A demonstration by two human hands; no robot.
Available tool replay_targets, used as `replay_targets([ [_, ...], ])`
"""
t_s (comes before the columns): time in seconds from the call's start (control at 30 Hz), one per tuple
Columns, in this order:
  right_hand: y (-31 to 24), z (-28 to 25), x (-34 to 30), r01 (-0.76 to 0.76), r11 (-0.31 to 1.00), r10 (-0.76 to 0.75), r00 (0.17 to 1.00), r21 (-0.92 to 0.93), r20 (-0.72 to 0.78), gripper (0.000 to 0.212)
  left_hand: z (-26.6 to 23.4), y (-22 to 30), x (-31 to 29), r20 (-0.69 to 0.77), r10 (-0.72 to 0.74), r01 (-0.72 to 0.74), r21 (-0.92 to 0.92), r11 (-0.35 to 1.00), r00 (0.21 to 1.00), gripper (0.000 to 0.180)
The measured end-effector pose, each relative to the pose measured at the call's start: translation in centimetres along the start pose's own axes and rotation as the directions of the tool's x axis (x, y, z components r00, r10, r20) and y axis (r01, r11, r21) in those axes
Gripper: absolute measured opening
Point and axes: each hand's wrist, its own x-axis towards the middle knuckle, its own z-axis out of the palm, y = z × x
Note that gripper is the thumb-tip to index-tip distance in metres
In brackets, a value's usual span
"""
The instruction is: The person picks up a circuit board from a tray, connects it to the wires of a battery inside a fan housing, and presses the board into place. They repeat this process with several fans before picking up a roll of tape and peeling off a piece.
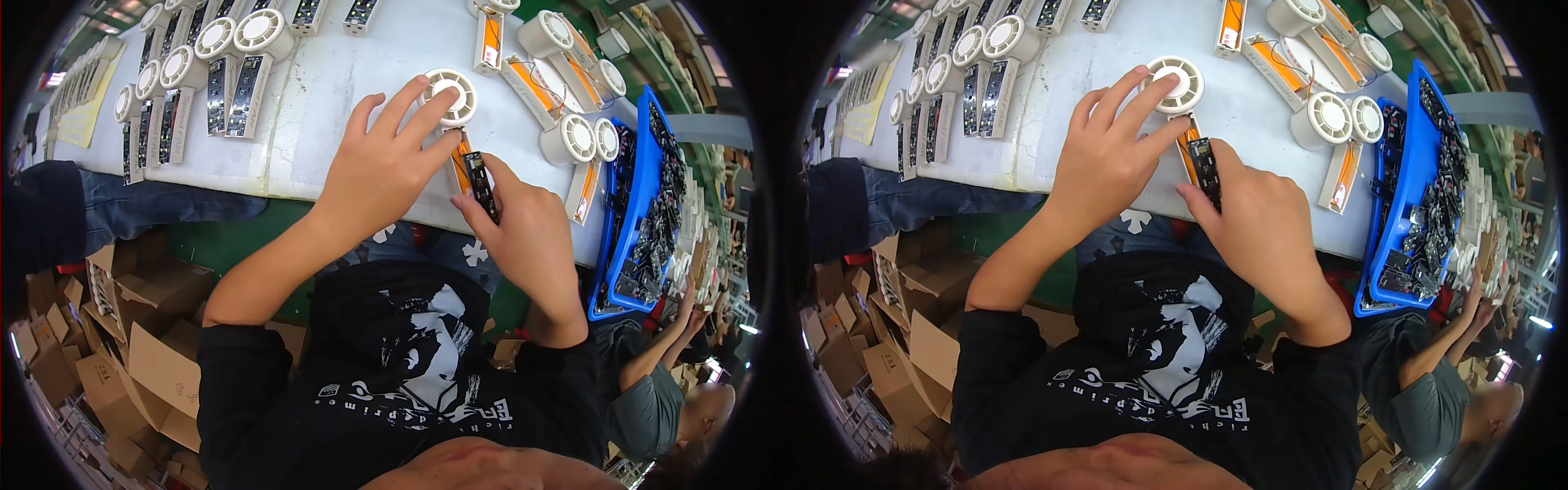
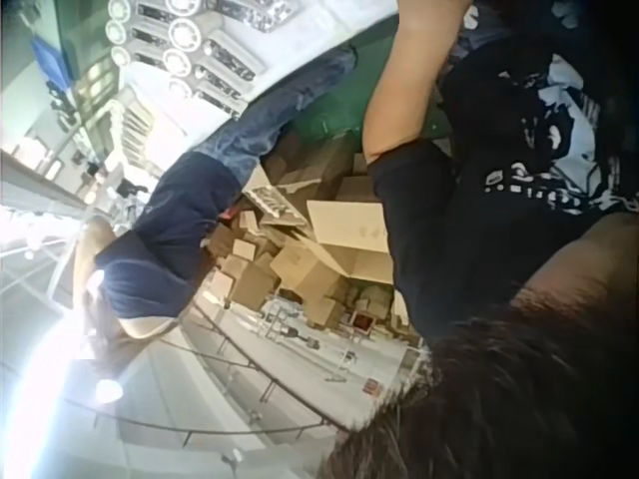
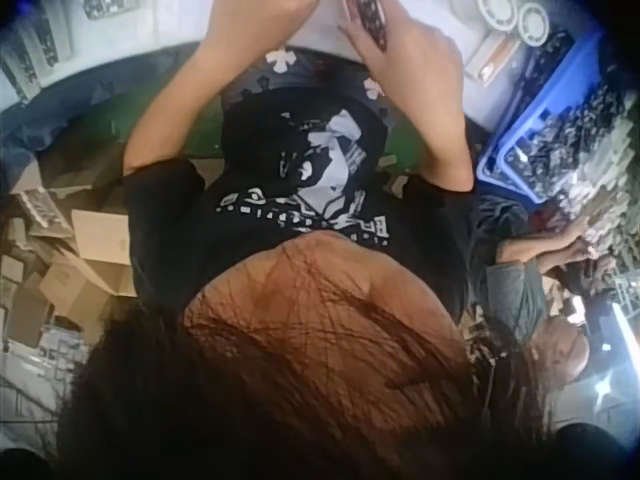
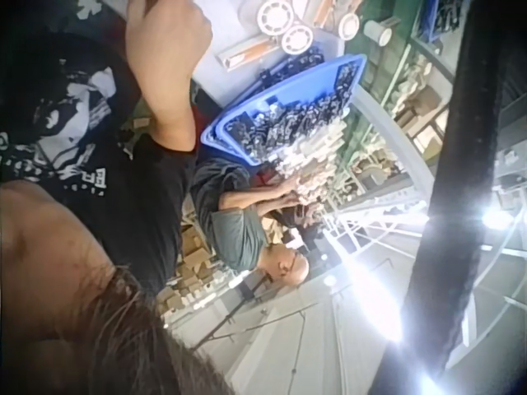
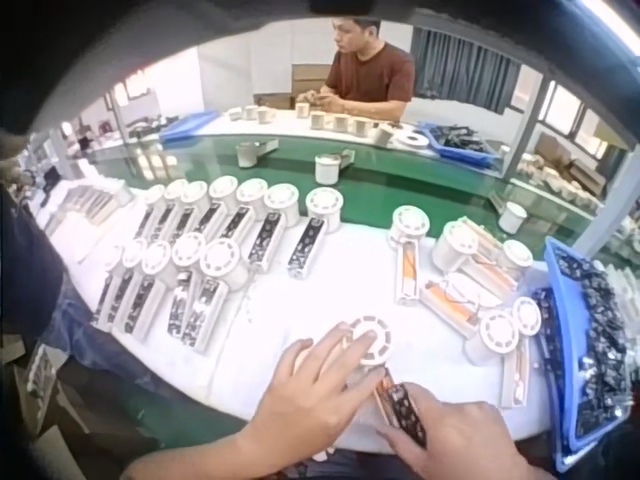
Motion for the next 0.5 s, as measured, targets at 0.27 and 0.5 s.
replay_targets([
  [0.27,0.5,-0.7,-0.5,-0.033,0.980,0.040,0.999,0.195,-0.030,0.042,-0.7,0.6,0.8,0.086,-0.009,0.007,0.022,1.000,0.996,0.031],
  [0.5,0.7,1.6,-0.2,-0.008,0.973,0.035,0.993,0.230,-0.113,0.044,1.0,-1.1,-0.3,-0.053,-0.305,0.215,-0.596,0.773,0.951,0.049],
])
